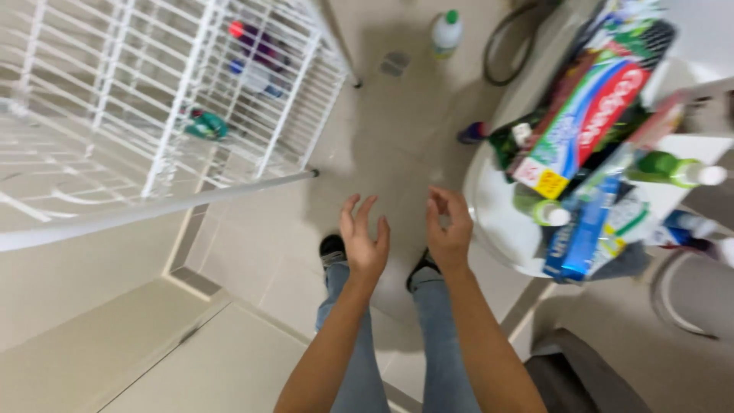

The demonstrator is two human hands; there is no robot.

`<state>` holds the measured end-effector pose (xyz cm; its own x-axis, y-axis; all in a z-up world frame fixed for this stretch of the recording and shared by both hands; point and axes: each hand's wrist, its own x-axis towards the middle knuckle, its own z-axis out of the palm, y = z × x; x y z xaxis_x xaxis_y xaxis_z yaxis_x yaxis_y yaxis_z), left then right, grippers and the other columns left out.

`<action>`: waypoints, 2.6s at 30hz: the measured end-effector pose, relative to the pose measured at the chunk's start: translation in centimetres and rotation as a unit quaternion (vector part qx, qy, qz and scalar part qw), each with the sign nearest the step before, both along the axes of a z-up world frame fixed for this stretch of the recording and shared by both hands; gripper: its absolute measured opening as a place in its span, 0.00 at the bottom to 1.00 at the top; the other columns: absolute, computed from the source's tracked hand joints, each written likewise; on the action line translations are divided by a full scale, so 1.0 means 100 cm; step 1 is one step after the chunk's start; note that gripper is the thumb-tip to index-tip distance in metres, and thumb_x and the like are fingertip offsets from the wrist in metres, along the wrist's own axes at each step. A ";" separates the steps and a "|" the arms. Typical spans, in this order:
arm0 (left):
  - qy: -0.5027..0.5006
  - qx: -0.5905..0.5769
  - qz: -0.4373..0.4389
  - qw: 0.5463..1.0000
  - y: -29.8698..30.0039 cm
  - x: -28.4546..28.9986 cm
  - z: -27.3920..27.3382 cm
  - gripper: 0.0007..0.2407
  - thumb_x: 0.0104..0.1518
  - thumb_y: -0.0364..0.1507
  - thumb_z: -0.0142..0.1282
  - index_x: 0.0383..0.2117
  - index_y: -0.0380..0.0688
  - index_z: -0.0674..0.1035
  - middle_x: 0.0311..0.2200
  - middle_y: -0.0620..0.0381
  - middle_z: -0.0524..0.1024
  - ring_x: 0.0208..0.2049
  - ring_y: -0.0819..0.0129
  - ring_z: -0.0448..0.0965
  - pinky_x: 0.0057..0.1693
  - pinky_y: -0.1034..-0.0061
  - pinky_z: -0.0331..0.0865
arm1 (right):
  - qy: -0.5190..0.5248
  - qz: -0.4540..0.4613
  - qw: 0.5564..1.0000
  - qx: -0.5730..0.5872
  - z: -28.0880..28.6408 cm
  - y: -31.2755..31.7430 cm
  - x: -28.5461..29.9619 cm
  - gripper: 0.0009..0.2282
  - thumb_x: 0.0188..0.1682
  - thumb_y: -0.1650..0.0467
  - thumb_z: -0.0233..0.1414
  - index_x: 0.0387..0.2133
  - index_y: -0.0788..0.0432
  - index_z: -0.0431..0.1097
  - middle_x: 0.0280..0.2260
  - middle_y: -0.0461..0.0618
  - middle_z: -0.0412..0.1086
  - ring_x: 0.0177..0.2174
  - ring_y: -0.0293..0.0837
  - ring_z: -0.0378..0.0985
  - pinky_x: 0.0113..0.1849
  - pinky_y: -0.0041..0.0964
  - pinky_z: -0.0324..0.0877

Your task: The person organizes various bathroom items by transferring them from a white wire rack to a black basket on the sink counter. They handle multiple packages of feminine hygiene products, bottles of liquid soap, toothpaste boxes, and other toiletries, arranging them neatly within the basket.

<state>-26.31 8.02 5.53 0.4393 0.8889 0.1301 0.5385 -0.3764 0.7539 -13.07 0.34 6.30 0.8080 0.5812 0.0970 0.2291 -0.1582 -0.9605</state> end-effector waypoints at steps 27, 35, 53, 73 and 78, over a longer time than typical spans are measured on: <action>0.038 -0.148 -0.107 0.982 0.147 -0.166 -0.035 0.19 0.60 0.22 0.54 0.58 0.50 0.73 0.56 0.49 0.65 0.54 0.54 0.73 0.54 0.64 0.74 | 0.236 -0.015 0.958 -0.164 -0.099 0.130 -0.238 0.10 0.57 0.68 0.52 0.47 0.57 0.75 0.47 0.58 0.72 0.52 0.62 0.71 0.54 0.56 0.66; -0.049 -0.016 -0.071 0.996 0.203 -0.114 -0.050 0.19 0.57 0.17 0.55 0.55 0.42 0.76 0.56 0.46 0.66 0.55 0.54 0.73 0.57 0.65 0.71 | 0.072 0.036 0.995 0.064 -0.157 0.246 -0.209 0.06 0.51 0.74 0.58 0.39 0.62 0.75 0.42 0.57 0.73 0.48 0.58 0.76 0.50 0.50 0.71; -0.106 0.005 0.040 0.994 0.232 -0.124 -0.059 0.12 0.60 0.17 0.45 0.48 0.40 0.74 0.60 0.47 0.62 0.59 0.59 0.66 0.61 0.70 0.65 | -0.094 0.397 0.904 -0.124 -0.218 0.440 -0.227 0.24 0.45 0.64 0.57 0.58 0.47 0.67 0.64 0.41 0.58 0.50 0.53 0.59 0.46 0.56 0.60; 0.026 -0.327 0.098 0.940 0.191 -0.046 -0.055 0.10 0.57 0.32 0.62 0.44 0.49 0.85 0.37 0.50 0.84 0.40 0.69 0.81 0.51 0.66 0.74 | -0.222 0.064 0.963 -0.138 -0.074 0.140 -0.173 0.12 0.51 0.71 0.51 0.48 0.55 0.72 0.58 0.45 0.68 0.57 0.53 0.66 0.52 0.56 0.60; 0.069 -0.369 0.030 0.927 0.151 -0.029 -0.036 0.12 0.61 0.36 0.57 0.44 0.48 0.86 0.38 0.46 0.83 0.38 0.64 0.82 0.46 0.61 0.75 | 0.043 -0.214 0.971 -0.094 -0.045 0.101 -0.132 0.25 0.48 0.65 0.64 0.55 0.60 0.61 0.52 0.57 0.60 0.52 0.56 0.66 0.48 0.49 0.64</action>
